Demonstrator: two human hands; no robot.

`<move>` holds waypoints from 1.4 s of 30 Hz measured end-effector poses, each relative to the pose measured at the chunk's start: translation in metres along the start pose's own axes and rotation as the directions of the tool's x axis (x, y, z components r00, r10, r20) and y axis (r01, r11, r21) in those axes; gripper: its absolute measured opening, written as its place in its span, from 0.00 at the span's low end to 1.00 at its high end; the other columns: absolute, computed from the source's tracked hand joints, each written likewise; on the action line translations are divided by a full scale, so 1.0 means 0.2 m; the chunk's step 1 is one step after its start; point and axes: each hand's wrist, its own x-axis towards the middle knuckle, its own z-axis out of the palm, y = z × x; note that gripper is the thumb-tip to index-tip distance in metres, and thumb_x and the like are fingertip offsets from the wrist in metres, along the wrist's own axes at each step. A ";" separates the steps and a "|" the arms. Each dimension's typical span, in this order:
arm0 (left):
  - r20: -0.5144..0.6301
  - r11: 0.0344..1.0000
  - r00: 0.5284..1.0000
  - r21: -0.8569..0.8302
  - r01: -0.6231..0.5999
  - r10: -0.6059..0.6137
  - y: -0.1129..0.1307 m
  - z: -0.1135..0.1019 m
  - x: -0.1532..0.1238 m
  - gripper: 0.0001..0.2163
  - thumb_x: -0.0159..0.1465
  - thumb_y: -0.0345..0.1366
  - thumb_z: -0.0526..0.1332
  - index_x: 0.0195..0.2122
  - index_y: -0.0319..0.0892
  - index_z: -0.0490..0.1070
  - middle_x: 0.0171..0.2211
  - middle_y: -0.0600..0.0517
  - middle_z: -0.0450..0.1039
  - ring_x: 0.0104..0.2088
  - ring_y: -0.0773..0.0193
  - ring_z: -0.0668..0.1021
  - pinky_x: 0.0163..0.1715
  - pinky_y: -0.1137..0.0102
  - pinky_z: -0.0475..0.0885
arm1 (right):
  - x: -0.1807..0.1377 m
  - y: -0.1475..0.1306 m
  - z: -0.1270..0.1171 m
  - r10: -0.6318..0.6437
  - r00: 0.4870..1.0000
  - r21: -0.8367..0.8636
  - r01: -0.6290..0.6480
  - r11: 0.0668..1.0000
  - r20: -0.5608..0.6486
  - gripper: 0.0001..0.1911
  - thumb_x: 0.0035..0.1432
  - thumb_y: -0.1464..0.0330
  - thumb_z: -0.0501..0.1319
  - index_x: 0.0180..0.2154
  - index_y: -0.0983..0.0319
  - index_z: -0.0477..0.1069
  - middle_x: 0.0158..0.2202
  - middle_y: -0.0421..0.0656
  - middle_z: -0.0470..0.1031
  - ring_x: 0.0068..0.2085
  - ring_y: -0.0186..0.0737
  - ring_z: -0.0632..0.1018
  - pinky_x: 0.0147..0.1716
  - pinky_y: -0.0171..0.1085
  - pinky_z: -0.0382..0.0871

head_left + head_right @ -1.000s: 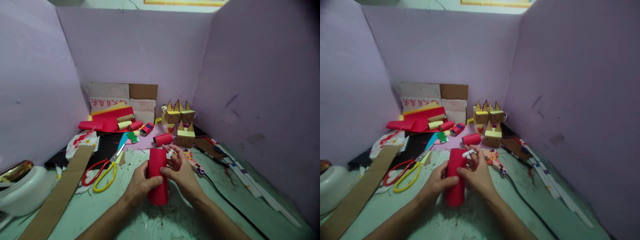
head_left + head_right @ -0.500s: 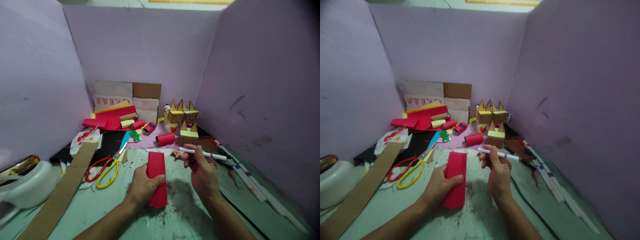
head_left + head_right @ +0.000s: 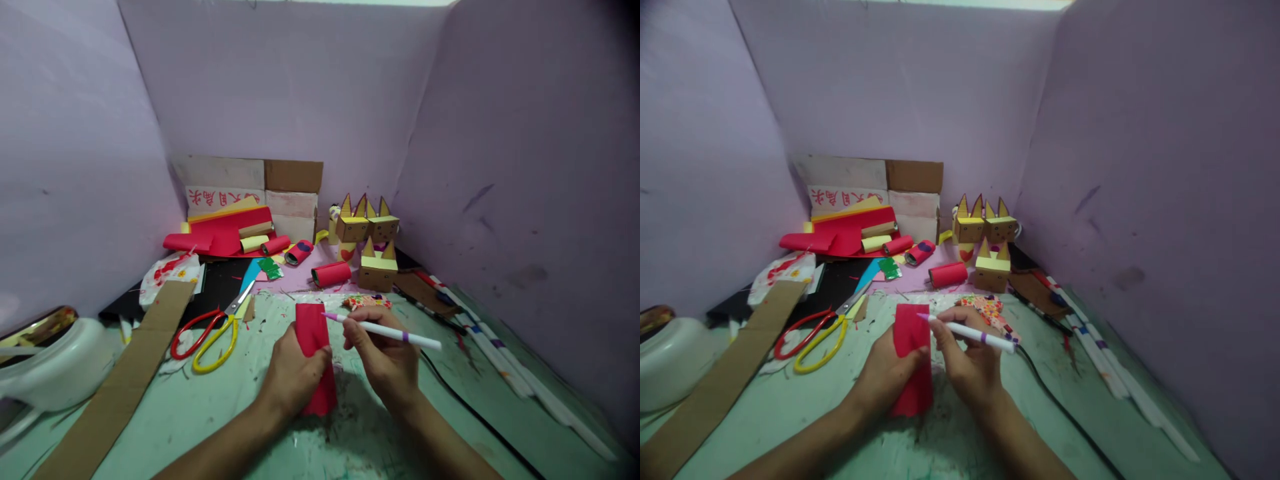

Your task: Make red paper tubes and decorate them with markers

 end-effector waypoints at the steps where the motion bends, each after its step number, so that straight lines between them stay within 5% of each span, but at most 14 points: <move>1: -0.005 1.000 1.000 0.004 0.000 0.000 0.00 0.00 0.00 0.14 0.56 0.39 0.63 0.41 0.38 0.72 0.40 0.41 0.79 0.40 0.48 0.78 0.43 0.60 0.70 | 0.00 0.00 0.00 0.011 1.000 -0.002 -0.011 1.000 0.004 0.06 0.59 0.66 0.65 0.31 0.59 0.73 0.20 0.37 0.72 0.20 0.34 0.74 0.20 0.34 0.67; 7: -0.005 0.996 0.998 -0.065 -0.058 0.058 0.01 0.00 0.00 0.15 0.57 0.39 0.63 0.43 0.37 0.73 0.42 0.41 0.79 0.43 0.47 0.78 0.46 0.60 0.70 | -0.02 0.02 0.01 0.029 0.998 -0.024 -0.027 0.999 0.057 0.07 0.64 0.65 0.61 0.36 0.59 0.77 0.28 0.41 0.77 0.27 0.38 0.78 0.28 0.37 0.73; 13: 0.005 0.989 0.994 -0.104 -0.107 0.108 -0.01 0.00 -0.01 0.16 0.58 0.40 0.63 0.45 0.37 0.73 0.42 0.42 0.79 0.43 0.49 0.78 0.45 0.61 0.71 | -0.01 0.02 0.04 0.013 0.999 -0.061 -0.011 0.998 0.037 0.08 0.63 0.65 0.61 0.35 0.60 0.77 0.26 0.41 0.77 0.25 0.37 0.77 0.24 0.35 0.71; 42: 0.031 0.985 0.995 -0.145 -0.093 0.099 0.01 0.01 -0.02 0.16 0.58 0.44 0.64 0.44 0.41 0.73 0.39 0.46 0.79 0.41 0.51 0.79 0.40 0.66 0.71 | 0.00 0.00 0.06 0.000 0.994 -0.103 0.012 0.995 0.107 0.07 0.60 0.67 0.62 0.34 0.58 0.80 0.29 0.43 0.81 0.27 0.40 0.79 0.28 0.37 0.74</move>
